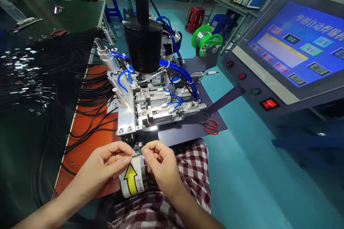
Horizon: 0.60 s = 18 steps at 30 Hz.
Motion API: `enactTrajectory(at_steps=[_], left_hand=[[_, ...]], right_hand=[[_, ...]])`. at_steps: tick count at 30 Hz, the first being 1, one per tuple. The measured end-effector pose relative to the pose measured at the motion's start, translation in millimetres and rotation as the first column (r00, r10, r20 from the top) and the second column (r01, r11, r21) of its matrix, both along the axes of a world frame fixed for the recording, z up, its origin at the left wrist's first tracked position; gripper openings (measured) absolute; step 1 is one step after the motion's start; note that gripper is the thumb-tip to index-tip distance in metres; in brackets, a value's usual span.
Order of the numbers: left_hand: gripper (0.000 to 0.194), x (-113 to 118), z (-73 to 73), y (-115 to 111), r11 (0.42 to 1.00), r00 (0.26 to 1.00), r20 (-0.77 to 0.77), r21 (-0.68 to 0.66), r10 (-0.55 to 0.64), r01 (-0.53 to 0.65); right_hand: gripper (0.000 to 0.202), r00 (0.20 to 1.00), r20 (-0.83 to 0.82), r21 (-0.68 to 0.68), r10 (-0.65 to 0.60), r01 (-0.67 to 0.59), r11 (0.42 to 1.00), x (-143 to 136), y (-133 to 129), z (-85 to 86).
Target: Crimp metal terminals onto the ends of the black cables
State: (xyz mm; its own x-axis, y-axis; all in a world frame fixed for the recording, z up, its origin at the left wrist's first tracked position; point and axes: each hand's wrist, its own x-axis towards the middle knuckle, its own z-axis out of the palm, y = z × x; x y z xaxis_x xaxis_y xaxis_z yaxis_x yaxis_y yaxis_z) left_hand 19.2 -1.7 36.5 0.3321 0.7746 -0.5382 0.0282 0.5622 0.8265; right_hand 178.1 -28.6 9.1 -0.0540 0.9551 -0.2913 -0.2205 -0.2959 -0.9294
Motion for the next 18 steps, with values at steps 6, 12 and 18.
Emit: enactTrajectory(at_steps=[6,12,18], left_hand=[[0.021,0.5,1.2,-0.4,1.0,1.0,0.031,-0.017,0.0,0.001],[0.022,-1.3,-0.4,-0.7,0.998,0.999,0.016,-0.018,-0.052,0.052],[0.023,-1.7,-1.5,-0.7,0.997,0.997,-0.014,-0.012,-0.072,0.072]], right_hand=[[0.023,0.996,-0.061,-0.042,0.068,-0.07,0.997,1.5,3.2,-2.8],[0.021,0.99,-0.098,-0.036,0.101,-0.105,0.994,0.5,2.6,-2.9],[0.017,0.991,-0.05,0.02,0.123,-0.122,0.992,4.5,3.2,-1.4]])
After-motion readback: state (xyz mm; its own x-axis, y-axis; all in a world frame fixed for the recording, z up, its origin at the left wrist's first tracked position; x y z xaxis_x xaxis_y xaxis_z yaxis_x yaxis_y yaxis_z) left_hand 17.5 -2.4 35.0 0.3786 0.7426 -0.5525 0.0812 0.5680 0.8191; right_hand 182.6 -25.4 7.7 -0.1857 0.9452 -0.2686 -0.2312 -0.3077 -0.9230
